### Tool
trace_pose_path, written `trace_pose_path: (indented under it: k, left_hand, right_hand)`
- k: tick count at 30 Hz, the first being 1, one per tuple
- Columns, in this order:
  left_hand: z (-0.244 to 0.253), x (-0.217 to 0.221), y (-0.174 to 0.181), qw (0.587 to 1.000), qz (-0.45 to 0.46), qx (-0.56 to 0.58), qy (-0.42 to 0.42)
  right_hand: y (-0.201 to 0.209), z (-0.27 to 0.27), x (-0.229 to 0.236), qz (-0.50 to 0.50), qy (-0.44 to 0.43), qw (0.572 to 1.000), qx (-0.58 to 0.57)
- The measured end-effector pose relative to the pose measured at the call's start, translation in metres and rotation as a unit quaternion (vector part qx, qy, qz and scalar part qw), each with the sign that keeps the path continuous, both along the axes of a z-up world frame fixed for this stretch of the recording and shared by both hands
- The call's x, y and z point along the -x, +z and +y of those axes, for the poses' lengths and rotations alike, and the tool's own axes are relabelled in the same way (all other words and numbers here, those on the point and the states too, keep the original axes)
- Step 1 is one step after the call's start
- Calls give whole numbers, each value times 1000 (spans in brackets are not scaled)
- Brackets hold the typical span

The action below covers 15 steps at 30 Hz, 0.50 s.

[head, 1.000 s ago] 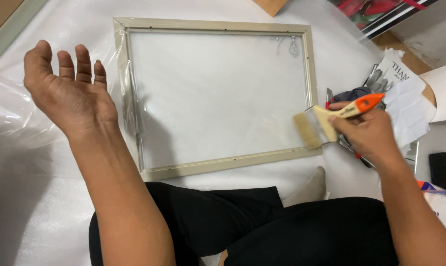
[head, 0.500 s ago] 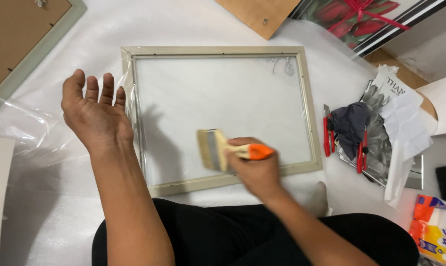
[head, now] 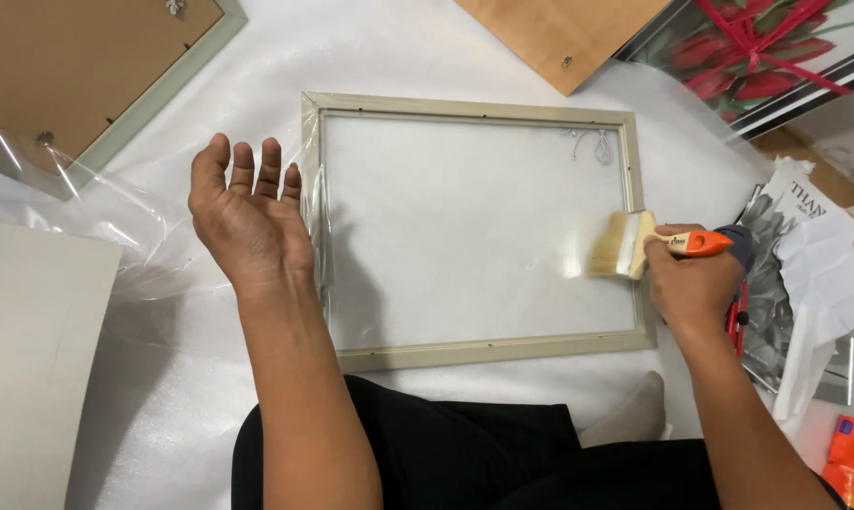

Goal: Disassembling a picture frame by prying tabs and removing the backing, then cleaning the glass with a brush

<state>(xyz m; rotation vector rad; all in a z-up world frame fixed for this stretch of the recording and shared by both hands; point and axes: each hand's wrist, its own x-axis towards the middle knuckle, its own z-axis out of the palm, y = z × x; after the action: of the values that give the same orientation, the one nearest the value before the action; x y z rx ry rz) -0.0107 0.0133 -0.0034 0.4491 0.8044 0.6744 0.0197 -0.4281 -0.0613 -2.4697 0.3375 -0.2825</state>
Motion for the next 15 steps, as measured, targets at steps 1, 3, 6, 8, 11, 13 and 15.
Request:
trace_pose_path:
  k: [1, 3, 6, 8, 11, 13, 15]
  left_hand:
    - [-1, 1, 1, 1000, -3, -3, -1]
    - [-1, 3, 2, 1000, -8, -8, 0]
    - [-2, 2, 5, 1000, -5, 3, -8]
    - [-3, 0, 3, 1000, 14, 3, -10]
    - [1, 0, -1, 1000, 18, -8, -23]
    - [1, -1, -2, 999, 18, -6, -28]
    - [0, -1, 1, 1000, 17, -4, -22]
  right_hand:
    - [6, 8, 1, -44, 5, 999, 31]
    - [16, 54, 7, -89, 12, 994, 60]
    - [27, 156, 27, -31, 41, 989, -140]
    - [24, 214, 38, 34, 107, 963, -246]
    - [20, 254, 40, 147, 119, 933, -306]
    - [1, 226, 20, 140, 113, 945, -272]
    - [-9, 182, -5, 135, 117, 955, -236]
